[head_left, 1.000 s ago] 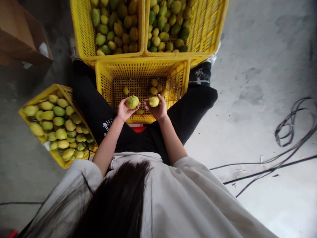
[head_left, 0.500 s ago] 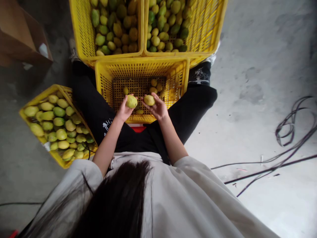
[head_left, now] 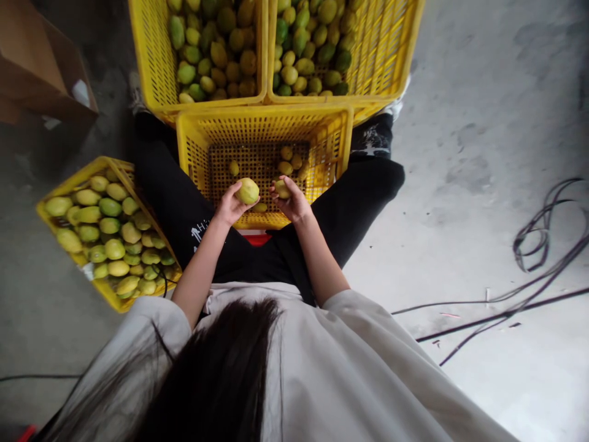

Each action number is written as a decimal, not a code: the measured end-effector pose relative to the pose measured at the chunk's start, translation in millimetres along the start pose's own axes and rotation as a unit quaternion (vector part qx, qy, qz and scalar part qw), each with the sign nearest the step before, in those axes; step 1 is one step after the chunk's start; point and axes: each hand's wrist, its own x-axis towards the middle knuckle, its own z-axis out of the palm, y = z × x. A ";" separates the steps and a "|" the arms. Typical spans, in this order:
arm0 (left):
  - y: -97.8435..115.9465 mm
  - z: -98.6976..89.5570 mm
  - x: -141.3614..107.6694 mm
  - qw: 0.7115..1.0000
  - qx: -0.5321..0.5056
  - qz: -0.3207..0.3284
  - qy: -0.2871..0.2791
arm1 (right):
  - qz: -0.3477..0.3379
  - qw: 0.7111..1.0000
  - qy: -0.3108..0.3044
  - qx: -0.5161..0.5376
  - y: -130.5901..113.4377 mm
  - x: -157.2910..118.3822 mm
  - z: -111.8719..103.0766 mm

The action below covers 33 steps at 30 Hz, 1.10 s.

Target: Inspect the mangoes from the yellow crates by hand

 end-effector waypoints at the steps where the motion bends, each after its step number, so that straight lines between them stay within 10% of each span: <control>1: -0.5 -0.6 0.8 1.000 0.007 -0.005 0.004 | -0.003 1.000 -0.004 0.003 0.2 0.5 -0.3; 33: -0.6 0.7 6.0 0.999 0.000 0.005 0.043 | 0.019 0.998 0.039 0.034 4.3 4.9 -3.4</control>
